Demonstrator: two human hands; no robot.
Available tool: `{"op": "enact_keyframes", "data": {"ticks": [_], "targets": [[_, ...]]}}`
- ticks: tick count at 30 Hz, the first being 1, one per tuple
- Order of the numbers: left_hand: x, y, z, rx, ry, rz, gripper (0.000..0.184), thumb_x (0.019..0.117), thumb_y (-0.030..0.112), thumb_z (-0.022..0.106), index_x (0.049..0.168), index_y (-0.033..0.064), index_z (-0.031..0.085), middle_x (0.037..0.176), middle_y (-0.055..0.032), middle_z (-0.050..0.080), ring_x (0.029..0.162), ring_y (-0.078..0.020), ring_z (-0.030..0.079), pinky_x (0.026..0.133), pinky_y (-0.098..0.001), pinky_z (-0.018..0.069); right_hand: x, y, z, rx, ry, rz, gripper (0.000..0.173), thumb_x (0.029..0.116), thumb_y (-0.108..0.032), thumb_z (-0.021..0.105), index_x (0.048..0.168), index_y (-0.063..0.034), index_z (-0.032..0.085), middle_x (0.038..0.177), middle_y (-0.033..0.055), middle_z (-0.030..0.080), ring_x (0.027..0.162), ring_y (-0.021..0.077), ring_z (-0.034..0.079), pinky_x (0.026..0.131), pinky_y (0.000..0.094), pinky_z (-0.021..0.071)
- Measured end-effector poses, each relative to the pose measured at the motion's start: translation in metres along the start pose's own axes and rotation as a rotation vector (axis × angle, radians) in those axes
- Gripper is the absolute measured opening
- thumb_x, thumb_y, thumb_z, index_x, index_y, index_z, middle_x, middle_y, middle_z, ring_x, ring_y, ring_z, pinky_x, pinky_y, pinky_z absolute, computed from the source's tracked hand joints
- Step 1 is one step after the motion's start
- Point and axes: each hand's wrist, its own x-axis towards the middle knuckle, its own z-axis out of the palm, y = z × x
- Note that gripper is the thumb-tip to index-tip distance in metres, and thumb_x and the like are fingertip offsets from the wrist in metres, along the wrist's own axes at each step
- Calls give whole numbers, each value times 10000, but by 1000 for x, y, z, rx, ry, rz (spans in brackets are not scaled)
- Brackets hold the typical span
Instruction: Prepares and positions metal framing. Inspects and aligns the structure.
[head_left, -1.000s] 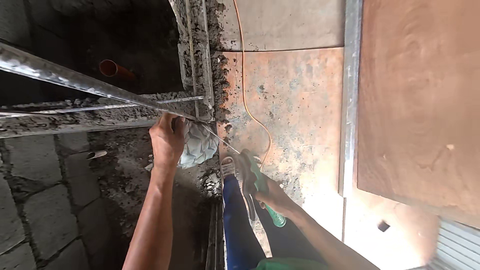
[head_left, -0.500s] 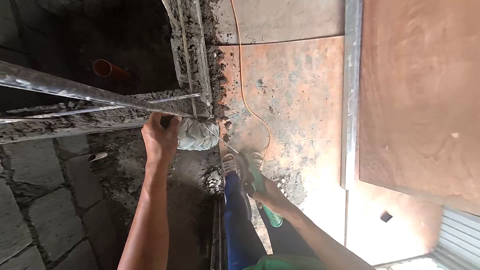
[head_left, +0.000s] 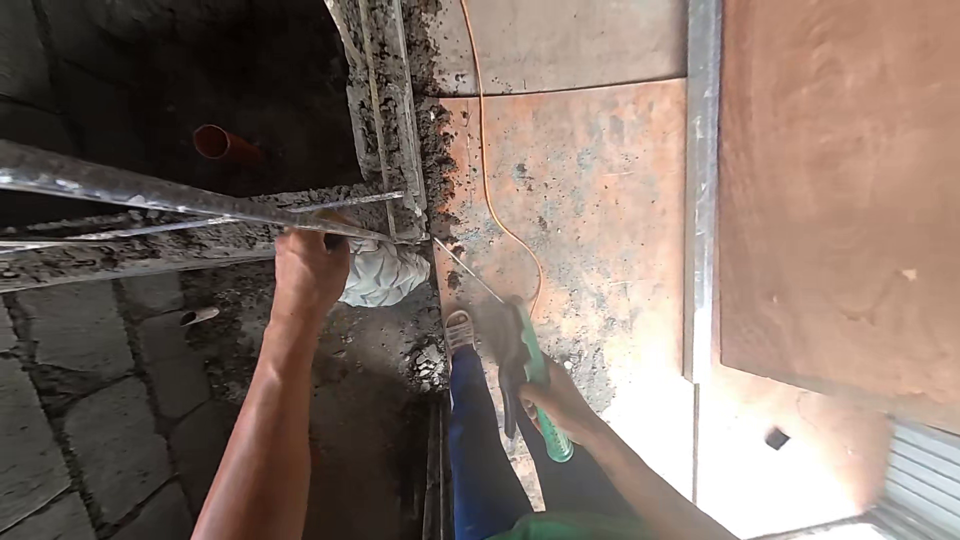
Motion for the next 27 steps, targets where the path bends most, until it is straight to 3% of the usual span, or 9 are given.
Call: {"op": "enact_keyframes", "data": {"ticks": [3, 7, 11, 16, 19, 20, 22, 24, 27], "targets": [[10, -6, -1, 6, 22, 35, 223, 982, 83, 624, 1187, 105, 711, 1166, -153, 717, 1171, -361, 640, 1061, -581, 451, 1, -2, -8, -3, 49, 4, 554, 808, -246, 779, 1269, -59, 534, 835, 96, 659, 596, 212, 653, 541, 367, 590], [15, -6, 4, 26, 53, -60, 232, 988, 120, 637, 1204, 68, 704, 1171, -183, 712, 1131, -350, 675, 1009, -590, 501, -1, -4, -23, 28, 87, -13, 528, 823, -239, 759, 1264, -56, 534, 796, 81, 646, 571, 194, 642, 525, 347, 585], [11, -4, 7, 149, -37, -308, 351, 1062, 310, 554, 1227, 17, 656, 1174, -295, 667, 1139, -506, 622, 959, -735, 441, -2, -1, -39, 84, 119, -13, 497, 830, -219, 736, 1245, -44, 525, 758, 78, 625, 556, 190, 631, 517, 342, 577], [5, -19, 7, 113, -142, -438, 434, 1110, 308, 440, 1282, -62, 588, 1212, -380, 620, 1184, -573, 586, 978, -768, 415, -6, 3, -61, 127, 179, 3, 492, 823, -194, 728, 1238, -31, 522, 747, 93, 615, 549, 203, 626, 501, 347, 571], [-4, -31, -4, -144, -13, -552, 457, 1082, 379, 503, 1286, -18, 603, 1173, -281, 657, 1111, -425, 641, 955, -677, 480, -7, 6, -73, 111, 206, -9, 505, 820, -235, 738, 1231, -28, 533, 759, 96, 632, 553, 211, 633, 502, 355, 576], [-8, -33, -9, -306, 65, -576, 419, 1064, 371, 550, 1308, 37, 611, 1187, -170, 677, 1096, -272, 659, 981, -542, 524, -7, 7, -77, 116, 209, -23, 493, 821, -229, 732, 1222, -25, 529, 754, 92, 628, 549, 208, 630, 502, 356, 576], [-11, -30, -16, -572, 206, -563, 294, 1035, 334, 603, 1222, 109, 629, 1041, 0, 694, 928, -81, 680, 866, -357, 592, -8, 9, -84, 131, 214, -36, 479, 836, -221, 716, 1223, -20, 519, 750, 88, 617, 554, 206, 626, 510, 361, 577], [-15, -21, -21, -691, 208, -404, 186, 1040, 254, 595, 1194, 149, 602, 990, 85, 669, 881, -13, 663, 818, -269, 589, -6, 13, -88, 145, 216, -41, 463, 844, -220, 712, 1212, -18, 515, 737, 86, 613, 545, 201, 620, 505, 358, 571], [-28, -3, -18, -679, 76, -190, 290, 994, 129, 604, 1282, 157, 605, 1065, 57, 682, 875, -22, 664, 765, -238, 585, -4, 14, -90, 163, 213, -22, 430, 853, -205, 695, 1199, -20, 520, 731, 83, 613, 544, 198, 620, 503, 347, 567]]}}
